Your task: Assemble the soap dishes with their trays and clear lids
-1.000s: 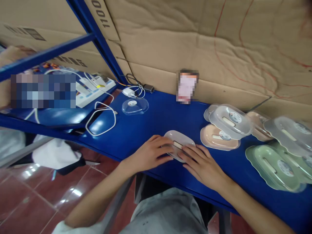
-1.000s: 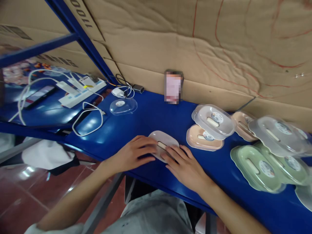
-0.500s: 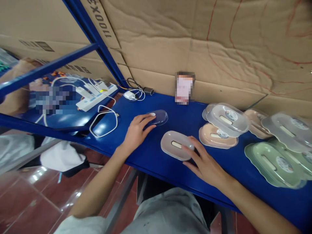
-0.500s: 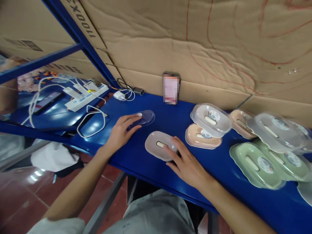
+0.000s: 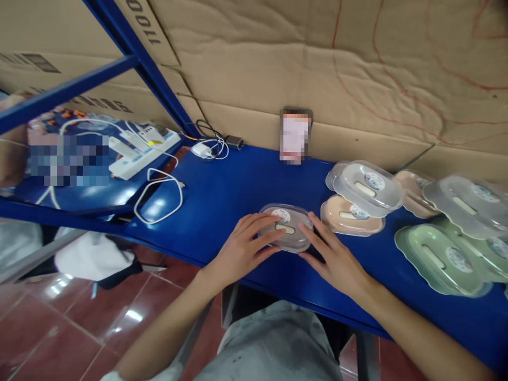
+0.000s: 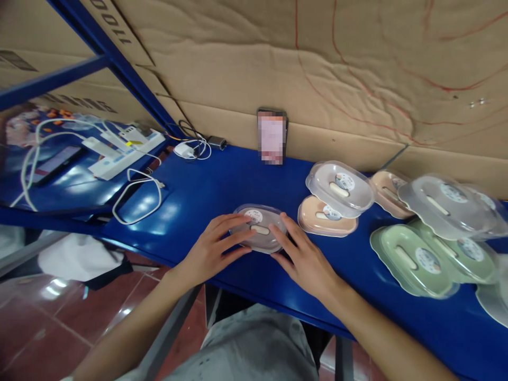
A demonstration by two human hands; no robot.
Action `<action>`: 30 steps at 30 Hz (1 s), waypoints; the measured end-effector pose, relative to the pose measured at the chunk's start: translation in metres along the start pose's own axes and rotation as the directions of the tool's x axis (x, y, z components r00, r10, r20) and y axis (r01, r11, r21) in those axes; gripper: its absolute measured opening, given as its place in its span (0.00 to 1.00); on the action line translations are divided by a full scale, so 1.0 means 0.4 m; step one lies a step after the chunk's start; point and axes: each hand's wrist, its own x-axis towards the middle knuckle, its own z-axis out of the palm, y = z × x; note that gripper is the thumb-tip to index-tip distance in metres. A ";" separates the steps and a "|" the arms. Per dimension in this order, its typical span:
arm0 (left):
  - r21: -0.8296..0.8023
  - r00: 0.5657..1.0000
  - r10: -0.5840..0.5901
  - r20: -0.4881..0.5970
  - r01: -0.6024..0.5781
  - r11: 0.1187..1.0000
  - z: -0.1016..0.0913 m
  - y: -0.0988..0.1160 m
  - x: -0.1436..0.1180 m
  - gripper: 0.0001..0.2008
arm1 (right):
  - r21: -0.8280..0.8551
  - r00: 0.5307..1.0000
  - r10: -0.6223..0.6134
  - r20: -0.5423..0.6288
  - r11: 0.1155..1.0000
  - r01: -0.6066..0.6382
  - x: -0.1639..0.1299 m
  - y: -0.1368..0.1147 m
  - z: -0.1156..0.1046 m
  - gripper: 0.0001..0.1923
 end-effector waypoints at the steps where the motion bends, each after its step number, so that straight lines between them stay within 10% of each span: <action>1: 0.000 1.000 0.008 0.006 -0.008 1.000 0.001 0.000 -0.004 0.19 | -0.022 1.000 -0.011 -0.010 1.000 0.011 -0.001 0.001 -0.001 0.44; 24: 0.240 0.996 0.088 0.030 -0.092 0.966 0.003 -0.026 0.010 0.11 | -0.361 0.980 -0.189 -0.062 0.920 0.154 0.015 -0.014 -0.026 0.40; 30: 0.398 0.988 -0.148 -0.052 0.156 0.904 -0.055 -0.141 0.010 0.12 | -0.443 0.895 -0.066 -0.440 0.884 -0.152 0.004 0.074 -0.157 0.43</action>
